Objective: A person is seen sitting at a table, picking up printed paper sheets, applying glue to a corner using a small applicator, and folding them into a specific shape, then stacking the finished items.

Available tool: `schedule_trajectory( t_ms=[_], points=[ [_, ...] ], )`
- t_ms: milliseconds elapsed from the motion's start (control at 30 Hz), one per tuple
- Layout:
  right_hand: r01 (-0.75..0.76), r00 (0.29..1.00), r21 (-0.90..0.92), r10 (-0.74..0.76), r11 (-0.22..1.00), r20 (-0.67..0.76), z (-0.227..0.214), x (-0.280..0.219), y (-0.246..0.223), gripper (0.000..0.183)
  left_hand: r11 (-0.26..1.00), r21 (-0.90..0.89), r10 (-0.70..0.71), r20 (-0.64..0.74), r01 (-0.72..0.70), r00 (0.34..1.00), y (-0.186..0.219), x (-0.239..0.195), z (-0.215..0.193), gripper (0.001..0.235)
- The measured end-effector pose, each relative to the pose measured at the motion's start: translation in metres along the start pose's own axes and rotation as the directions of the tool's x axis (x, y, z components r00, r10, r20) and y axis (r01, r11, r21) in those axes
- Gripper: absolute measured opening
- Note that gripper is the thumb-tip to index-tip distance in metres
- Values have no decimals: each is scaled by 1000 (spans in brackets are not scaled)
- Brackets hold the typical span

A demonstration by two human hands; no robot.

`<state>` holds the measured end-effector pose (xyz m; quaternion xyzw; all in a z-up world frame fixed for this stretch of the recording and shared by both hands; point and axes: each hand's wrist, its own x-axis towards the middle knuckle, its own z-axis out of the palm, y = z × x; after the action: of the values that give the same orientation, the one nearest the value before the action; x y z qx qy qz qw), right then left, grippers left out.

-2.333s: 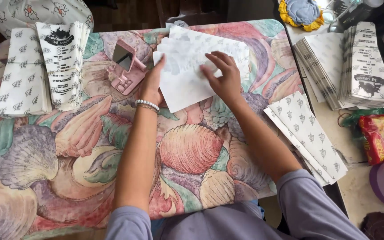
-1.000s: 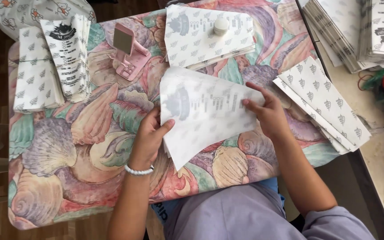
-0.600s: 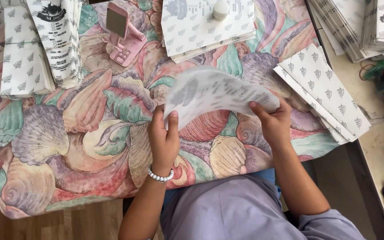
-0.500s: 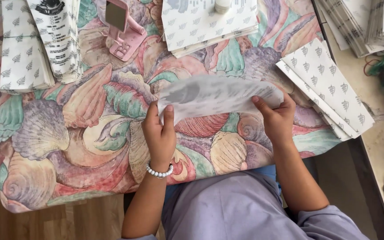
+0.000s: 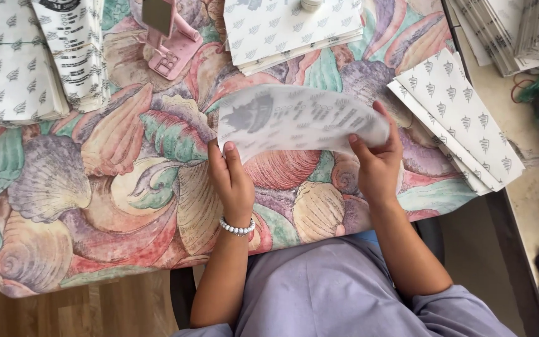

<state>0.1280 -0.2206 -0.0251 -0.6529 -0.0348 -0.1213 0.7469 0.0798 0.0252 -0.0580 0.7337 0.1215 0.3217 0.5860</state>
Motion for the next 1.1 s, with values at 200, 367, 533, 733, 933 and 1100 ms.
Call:
schedule_trajectory(
  t_ms=[200,367,533,733,933,1100],
  points=[
    [-2,998,88,7,996,-56,-5,1,16,71,1000,-18,-10,42,11,999,46,8,-12,26],
    [-20,999,103,24,994,-39,0,2,10,72,996,-74,-35,156,47,987,88,20,-15,29],
    [-32,997,122,40,992,-62,3,3,8,68,990,-54,-115,262,133,958,77,21,-24,22],
    [2,1000,209,0,978,-9,-2,2,15,65,982,-183,-28,103,47,994,95,18,-14,13],
    [-9,999,172,16,985,-35,-4,-1,27,61,992,-126,20,61,-12,998,49,8,-5,20],
    [-38,999,162,43,986,-27,5,-7,20,64,991,-85,98,-38,-101,995,53,7,0,23]
  ],
)
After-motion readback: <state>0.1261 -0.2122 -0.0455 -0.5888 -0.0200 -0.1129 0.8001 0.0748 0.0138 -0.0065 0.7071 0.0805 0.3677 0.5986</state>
